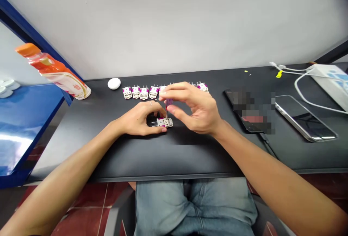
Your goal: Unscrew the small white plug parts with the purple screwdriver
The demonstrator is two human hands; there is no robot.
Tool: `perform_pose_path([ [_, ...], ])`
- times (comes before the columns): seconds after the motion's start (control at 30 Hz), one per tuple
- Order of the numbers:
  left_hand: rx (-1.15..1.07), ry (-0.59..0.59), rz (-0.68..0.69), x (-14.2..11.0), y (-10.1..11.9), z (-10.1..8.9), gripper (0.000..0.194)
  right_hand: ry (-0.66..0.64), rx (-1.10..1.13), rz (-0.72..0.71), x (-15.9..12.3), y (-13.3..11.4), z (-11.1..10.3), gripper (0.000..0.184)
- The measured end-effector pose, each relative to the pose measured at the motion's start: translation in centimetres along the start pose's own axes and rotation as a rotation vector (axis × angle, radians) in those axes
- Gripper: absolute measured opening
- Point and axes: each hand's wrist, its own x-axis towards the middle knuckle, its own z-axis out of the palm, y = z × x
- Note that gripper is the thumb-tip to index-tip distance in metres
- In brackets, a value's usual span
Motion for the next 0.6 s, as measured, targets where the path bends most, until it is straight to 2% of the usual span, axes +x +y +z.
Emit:
perform_pose_path([
  [0.1,-0.004,0.005,0.011,0.01,-0.09,0.07,0.031,0.042,-0.065,-0.061,0.19,0.02,-0.11,0.044],
  [0.23,0.002,0.0,0.011,-0.01,-0.06,0.06,0.03,0.013,0.03,0.033,0.1,-0.18,-0.08,0.05],
  [0.3,-0.005,0.003,0.017,-0.02,-0.03,0.05,0.029,0.001,0.043,0.053,0.06,-0.26,-0.09,0.045],
  [0.4,-0.02,0.011,0.017,-0.04,-0.05,0.07,0.03,0.036,-0.054,-0.014,0.21,-0.3,-0.21,0.034],
  [0.6,-0.003,-0.01,-0.015,-0.06,-0.29,0.15,0.034,0.05,-0.028,-0.023,0.46,-0.36,-0.24,0.052],
])
